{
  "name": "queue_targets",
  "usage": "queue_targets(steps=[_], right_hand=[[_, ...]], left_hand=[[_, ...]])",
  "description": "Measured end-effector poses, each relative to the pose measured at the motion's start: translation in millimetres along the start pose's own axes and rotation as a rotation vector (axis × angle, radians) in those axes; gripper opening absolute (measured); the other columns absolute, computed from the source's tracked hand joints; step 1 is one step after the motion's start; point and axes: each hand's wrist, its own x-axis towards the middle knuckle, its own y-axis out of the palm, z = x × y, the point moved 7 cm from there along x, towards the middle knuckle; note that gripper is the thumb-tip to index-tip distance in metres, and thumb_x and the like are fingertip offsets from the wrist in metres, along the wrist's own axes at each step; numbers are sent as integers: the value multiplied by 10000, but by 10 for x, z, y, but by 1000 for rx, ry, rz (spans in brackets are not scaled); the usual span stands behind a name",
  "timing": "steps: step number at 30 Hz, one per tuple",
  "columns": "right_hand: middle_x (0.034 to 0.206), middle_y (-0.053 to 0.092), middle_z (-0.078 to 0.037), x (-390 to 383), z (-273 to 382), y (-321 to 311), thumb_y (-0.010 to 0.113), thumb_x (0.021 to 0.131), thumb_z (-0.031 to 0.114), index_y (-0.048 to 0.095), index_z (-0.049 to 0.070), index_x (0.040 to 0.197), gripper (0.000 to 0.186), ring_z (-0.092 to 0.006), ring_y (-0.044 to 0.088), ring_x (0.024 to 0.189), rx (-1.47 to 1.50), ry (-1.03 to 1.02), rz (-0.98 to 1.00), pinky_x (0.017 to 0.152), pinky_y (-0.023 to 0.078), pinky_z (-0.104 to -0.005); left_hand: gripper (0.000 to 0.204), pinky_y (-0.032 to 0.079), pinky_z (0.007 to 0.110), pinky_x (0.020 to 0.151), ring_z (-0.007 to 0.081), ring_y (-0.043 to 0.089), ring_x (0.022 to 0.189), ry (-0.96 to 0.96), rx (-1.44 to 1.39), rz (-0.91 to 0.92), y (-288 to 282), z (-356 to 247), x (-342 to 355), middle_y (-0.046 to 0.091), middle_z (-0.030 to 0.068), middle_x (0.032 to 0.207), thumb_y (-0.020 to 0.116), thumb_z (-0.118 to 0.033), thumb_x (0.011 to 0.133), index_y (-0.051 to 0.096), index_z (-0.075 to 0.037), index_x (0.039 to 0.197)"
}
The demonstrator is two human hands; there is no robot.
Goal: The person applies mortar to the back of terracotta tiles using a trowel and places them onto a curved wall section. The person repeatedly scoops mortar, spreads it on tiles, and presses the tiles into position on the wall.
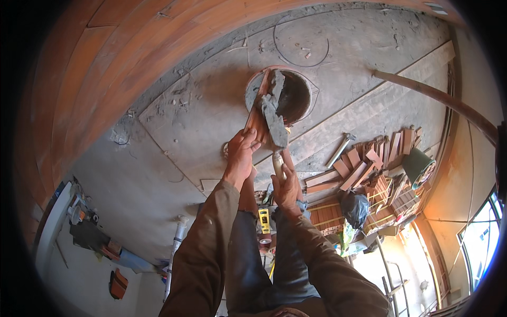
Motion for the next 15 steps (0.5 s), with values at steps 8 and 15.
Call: queue_targets(steps=[8,15], right_hand=[[1056,583,-243,-303,-52,-250,708,806,30,452,27,1269,529,-413,610,902,-34,-27,145,754,505,-451],[953,660,-246,260,-339,-454,600,907,228,503,9,1282,445,-399,675,864,-5,165,286,738,524,-440]], left_hand=[[391,438,376,956,166,548,1071,22,130,9,-151,-226,110,581,44,1181,591,-268,966,542,-31,1274],[416,436,355,948,161,524,1120,67,150,-62,-785,-233,42,531,44,1262,567,-299,989,507,-60,1323]])
